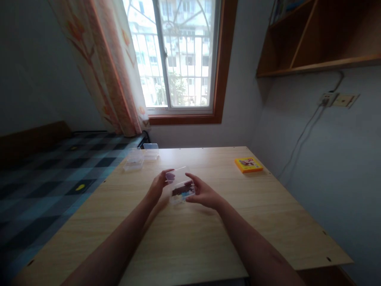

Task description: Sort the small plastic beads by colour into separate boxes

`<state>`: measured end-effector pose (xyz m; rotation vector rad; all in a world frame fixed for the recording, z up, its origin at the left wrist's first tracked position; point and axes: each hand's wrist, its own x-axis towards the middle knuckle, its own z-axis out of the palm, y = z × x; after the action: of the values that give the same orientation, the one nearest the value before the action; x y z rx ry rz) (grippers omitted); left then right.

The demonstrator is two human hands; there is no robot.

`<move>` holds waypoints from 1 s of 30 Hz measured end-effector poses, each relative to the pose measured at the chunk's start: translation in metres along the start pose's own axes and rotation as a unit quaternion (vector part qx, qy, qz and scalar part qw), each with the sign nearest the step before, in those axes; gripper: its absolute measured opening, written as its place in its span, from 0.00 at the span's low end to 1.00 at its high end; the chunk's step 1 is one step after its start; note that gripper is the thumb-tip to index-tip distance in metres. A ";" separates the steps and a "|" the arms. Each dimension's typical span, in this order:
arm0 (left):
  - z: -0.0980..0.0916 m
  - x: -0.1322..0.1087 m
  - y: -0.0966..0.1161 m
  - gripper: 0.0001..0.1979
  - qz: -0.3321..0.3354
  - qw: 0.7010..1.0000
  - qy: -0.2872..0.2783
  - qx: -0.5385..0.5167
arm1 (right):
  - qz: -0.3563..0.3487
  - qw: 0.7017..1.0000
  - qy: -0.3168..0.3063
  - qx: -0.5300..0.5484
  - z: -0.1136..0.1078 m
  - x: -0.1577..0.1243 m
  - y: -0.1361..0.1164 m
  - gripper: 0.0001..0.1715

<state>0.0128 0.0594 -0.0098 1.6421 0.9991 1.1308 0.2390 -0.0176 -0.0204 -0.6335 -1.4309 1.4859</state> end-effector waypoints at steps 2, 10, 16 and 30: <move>-0.003 -0.003 -0.004 0.39 0.027 0.999 -0.022 0.026 | -0.004 0.999 0.027 -0.021 -0.010 -0.001 -0.002 0.58; 0.011 -0.027 -0.008 0.45 0.063 0.891 -0.158 0.420 | -0.002 0.970 0.144 -0.194 -0.045 -0.013 -0.021 0.56; 0.035 -0.032 -0.010 0.50 0.054 0.862 -0.173 0.474 | -0.025 0.923 0.144 -0.356 -0.042 -0.014 -0.029 0.53; 0.049 -0.033 -0.014 0.47 0.059 0.866 -0.153 0.472 | -0.008 0.763 0.067 -0.643 0.021 0.006 -0.043 0.48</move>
<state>0.0488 0.0222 -0.0405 2.5786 1.3486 0.3823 0.2299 -0.0273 0.0262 -1.4722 -2.2105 0.1818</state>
